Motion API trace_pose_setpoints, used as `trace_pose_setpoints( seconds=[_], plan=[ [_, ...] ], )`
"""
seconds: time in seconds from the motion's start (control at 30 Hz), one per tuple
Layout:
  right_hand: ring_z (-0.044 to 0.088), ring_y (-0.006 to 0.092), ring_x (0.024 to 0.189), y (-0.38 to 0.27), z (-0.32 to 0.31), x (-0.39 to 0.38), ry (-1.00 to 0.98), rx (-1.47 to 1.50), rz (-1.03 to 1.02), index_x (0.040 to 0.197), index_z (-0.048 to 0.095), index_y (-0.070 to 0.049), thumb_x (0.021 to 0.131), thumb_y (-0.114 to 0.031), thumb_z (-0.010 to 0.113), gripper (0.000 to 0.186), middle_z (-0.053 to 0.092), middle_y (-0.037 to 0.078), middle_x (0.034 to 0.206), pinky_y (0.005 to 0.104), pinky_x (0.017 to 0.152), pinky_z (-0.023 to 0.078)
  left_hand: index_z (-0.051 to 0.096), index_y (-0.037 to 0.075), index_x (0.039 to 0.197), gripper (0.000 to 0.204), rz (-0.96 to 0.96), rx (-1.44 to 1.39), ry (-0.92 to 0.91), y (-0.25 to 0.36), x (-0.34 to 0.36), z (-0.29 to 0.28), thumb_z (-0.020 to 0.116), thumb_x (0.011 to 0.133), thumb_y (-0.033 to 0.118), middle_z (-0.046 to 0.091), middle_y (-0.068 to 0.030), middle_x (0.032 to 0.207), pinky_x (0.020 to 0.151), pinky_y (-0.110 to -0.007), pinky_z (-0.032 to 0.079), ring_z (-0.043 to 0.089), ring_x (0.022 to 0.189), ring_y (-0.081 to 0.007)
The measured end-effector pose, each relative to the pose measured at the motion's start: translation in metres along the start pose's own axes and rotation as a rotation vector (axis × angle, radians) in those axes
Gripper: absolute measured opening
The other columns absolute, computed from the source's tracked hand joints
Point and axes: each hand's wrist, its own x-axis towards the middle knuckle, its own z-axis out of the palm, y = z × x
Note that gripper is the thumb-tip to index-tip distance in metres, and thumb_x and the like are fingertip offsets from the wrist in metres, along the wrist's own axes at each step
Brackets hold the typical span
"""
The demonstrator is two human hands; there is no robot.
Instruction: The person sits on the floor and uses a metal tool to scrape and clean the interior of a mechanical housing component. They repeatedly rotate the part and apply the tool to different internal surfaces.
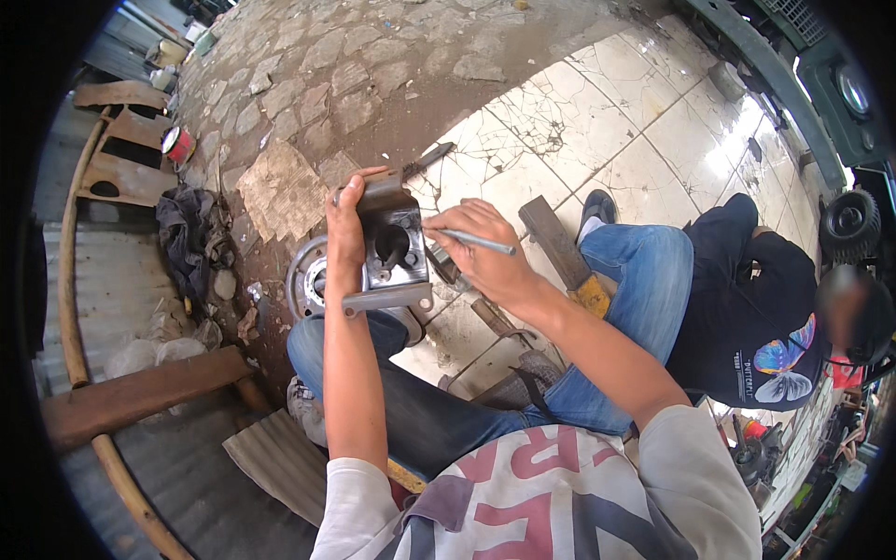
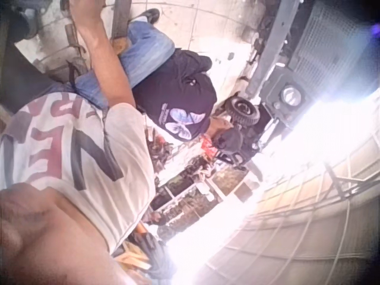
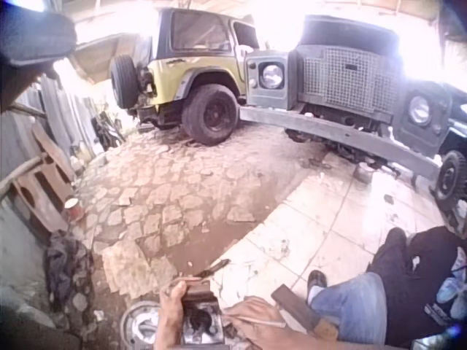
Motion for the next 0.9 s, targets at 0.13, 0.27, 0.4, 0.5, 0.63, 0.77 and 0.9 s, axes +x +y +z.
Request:
trace_pose_setpoints(
  seconds=[0.13, 0.27, 0.4, 0.5, 0.63, 0.77, 0.9],
  plan=[
    [0.067, 0.0249, 0.078, 0.006, 0.007, -0.009, 0.050, -0.069, -0.103, 0.091, 0.068, -0.005, 0.086, -0.010, 0.071, 0.007, 0.071, 0.009, 0.085, 0.0421, 0.085, 0.050, 0.072, -0.002, 0.104, 0.036, 0.003, 0.015, 0.001, -0.004, -0.009, -0.002, 0.057, 0.092, 0.029, 0.071, -0.0106, 0.094, 0.083, -0.031, 0.051, 0.064, 0.085, -0.0177],
    [0.067, 0.0241, 0.084, 0.006, 0.009, 0.004, 0.075, -0.098, -0.055, 0.095, 0.068, -0.007, 0.087, -0.011, 0.070, 0.009, 0.070, 0.007, 0.088, 0.0451, 0.096, 0.046, 0.072, -0.001, 0.105, 0.035, 0.020, 0.005, -0.005, -0.002, -0.008, -0.001, 0.059, 0.092, 0.029, 0.071, -0.0114, 0.096, 0.084, -0.032, 0.052, 0.065, 0.087, -0.0182],
    [0.066, 0.0233, 0.089, 0.016, 0.011, 0.010, 0.083, -0.118, -0.120, 0.098, 0.069, -0.009, 0.087, -0.011, 0.069, 0.012, 0.069, 0.006, 0.092, 0.0451, 0.098, 0.043, 0.071, -0.001, 0.106, 0.034, 0.018, 0.000, 0.046, -0.002, -0.007, 0.000, 0.057, 0.093, 0.028, 0.071, -0.0119, 0.098, 0.084, -0.032, 0.052, 0.065, 0.087, -0.0180],
    [0.066, 0.0222, 0.095, 0.012, 0.011, 0.010, 0.063, -0.176, -0.185, 0.100, 0.069, -0.012, 0.085, -0.012, 0.066, 0.016, 0.069, 0.005, 0.095, 0.0461, 0.101, 0.042, 0.071, -0.001, 0.105, 0.035, -0.009, -0.007, 0.039, 0.000, -0.008, 0.004, 0.058, 0.093, 0.028, 0.071, -0.0118, 0.098, 0.084, -0.032, 0.053, 0.065, 0.087, -0.0179],
    [0.065, 0.0192, 0.102, 0.010, 0.011, 0.015, -0.021, -0.303, -0.331, 0.102, 0.068, -0.015, 0.084, -0.012, 0.065, 0.019, 0.070, 0.002, 0.099, 0.0470, 0.105, 0.041, 0.071, -0.001, 0.105, 0.034, 0.044, 0.019, 0.008, -0.003, -0.005, 0.008, 0.058, 0.093, 0.028, 0.071, -0.0113, 0.097, 0.083, -0.031, 0.053, 0.065, 0.085, -0.0180],
    [0.066, 0.0188, 0.102, 0.009, 0.006, 0.006, -0.071, -0.240, -0.255, 0.102, 0.068, -0.015, 0.083, -0.011, 0.067, 0.019, 0.070, 0.003, 0.101, 0.0472, 0.104, 0.042, 0.072, -0.001, 0.105, 0.035, 0.001, -0.016, -0.001, -0.004, -0.002, 0.009, 0.059, 0.093, 0.029, 0.072, -0.0112, 0.097, 0.083, -0.031, 0.052, 0.065, 0.086, -0.0177],
    [0.067, 0.0202, 0.095, 0.011, -0.004, -0.002, 0.017, -0.214, -0.132, 0.098, 0.070, -0.012, 0.084, -0.012, 0.070, 0.014, 0.071, 0.005, 0.096, 0.0463, 0.100, 0.045, 0.072, -0.002, 0.104, 0.036, 0.040, 0.046, 0.008, -0.003, 0.000, 0.011, 0.059, 0.093, 0.030, 0.072, -0.0112, 0.096, 0.082, -0.030, 0.052, 0.066, 0.085, -0.0175]
  ],
)
